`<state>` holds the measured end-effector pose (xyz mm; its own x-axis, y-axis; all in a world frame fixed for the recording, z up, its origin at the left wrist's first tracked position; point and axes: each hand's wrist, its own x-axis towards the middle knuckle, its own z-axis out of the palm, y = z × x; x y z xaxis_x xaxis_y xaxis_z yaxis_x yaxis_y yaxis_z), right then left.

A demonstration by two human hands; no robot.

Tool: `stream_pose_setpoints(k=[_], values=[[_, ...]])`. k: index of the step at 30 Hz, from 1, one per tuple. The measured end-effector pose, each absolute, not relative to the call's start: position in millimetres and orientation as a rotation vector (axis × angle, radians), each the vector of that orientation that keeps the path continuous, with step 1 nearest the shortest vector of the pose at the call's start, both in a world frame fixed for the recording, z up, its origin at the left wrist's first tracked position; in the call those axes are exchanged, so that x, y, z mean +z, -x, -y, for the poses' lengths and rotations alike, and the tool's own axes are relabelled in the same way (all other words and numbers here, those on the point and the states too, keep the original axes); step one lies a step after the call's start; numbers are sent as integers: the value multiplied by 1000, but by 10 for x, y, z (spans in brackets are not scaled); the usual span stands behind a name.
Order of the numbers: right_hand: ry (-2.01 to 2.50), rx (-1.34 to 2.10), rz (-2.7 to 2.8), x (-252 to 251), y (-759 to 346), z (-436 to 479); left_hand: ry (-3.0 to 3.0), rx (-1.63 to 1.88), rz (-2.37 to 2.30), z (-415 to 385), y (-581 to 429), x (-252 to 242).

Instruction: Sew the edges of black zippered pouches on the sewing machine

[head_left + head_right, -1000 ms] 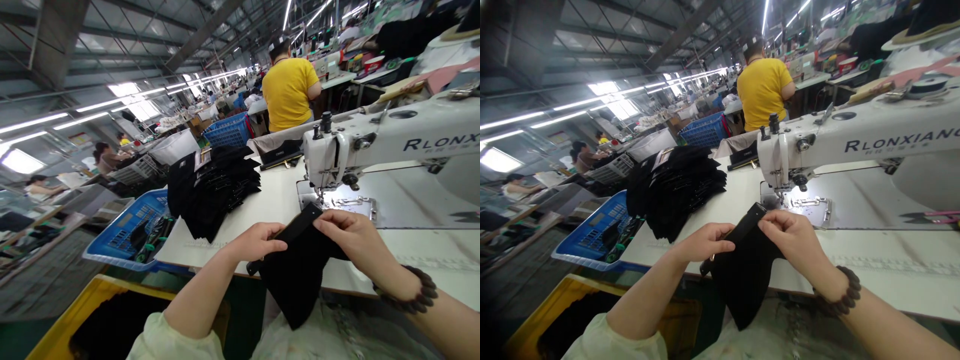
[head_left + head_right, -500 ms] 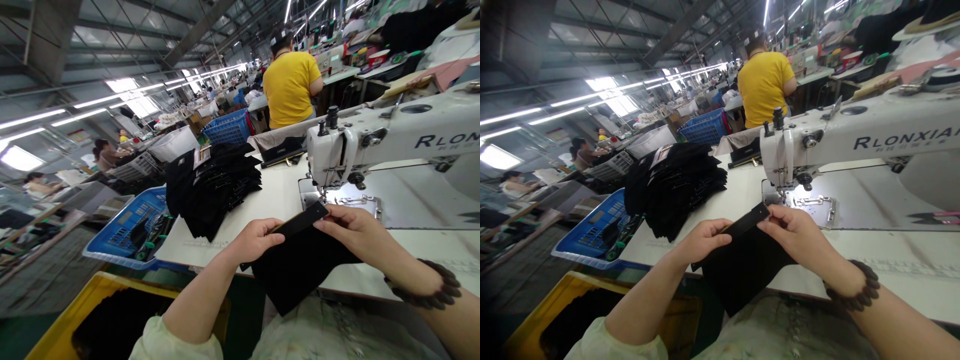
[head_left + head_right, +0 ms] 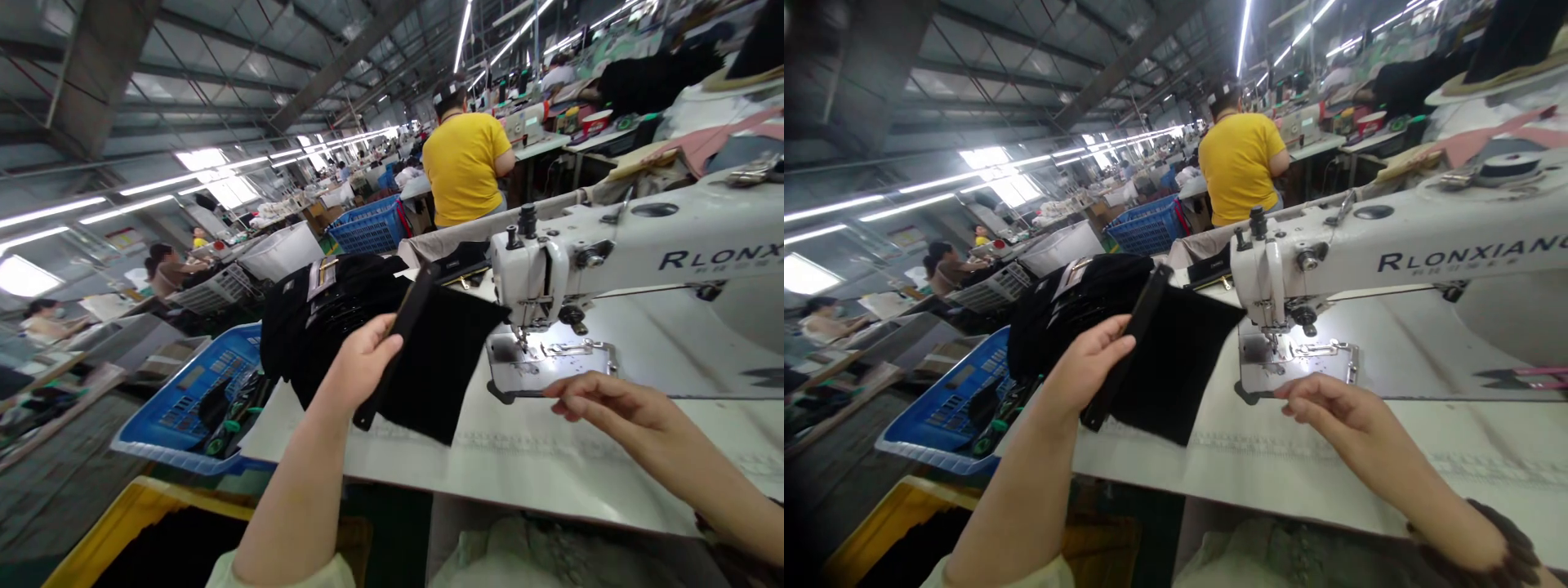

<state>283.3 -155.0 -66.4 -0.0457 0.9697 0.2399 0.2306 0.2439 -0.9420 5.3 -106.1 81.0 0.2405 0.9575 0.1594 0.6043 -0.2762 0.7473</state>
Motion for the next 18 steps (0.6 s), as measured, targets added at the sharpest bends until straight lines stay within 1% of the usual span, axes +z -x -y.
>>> stream_pose_setpoints(k=[3, 7, 9, 11, 14, 16, 18], values=[[1321, 868, 1511, -849, -3055, 1605, -2165, 1136, -1469, 764, -322, 1005], [1424, 786, 1537, -984, -3213, 1703, -2390, 1454, -1757, 258, -737, 1191], [1454, 742, 1535, -998, -3264, 1741, -2424, 1553, -1733, -9, -891, 1210], [1467, 695, 1546, -1000, -3319, 1761, -2478, 1562, -1681, -264, -1005, 1133], [1477, 623, 1565, -1007, -3409, 1755, -2578, 1398, -1667, -582, -1112, 808], [1482, 572, 1591, -1008, -3461, 1739, -2622, 1081, -1765, -727, -1144, 490], [1478, 529, 1628, -991, -3500, 1724, -2619, 597, -1901, -811, -1142, 158]])
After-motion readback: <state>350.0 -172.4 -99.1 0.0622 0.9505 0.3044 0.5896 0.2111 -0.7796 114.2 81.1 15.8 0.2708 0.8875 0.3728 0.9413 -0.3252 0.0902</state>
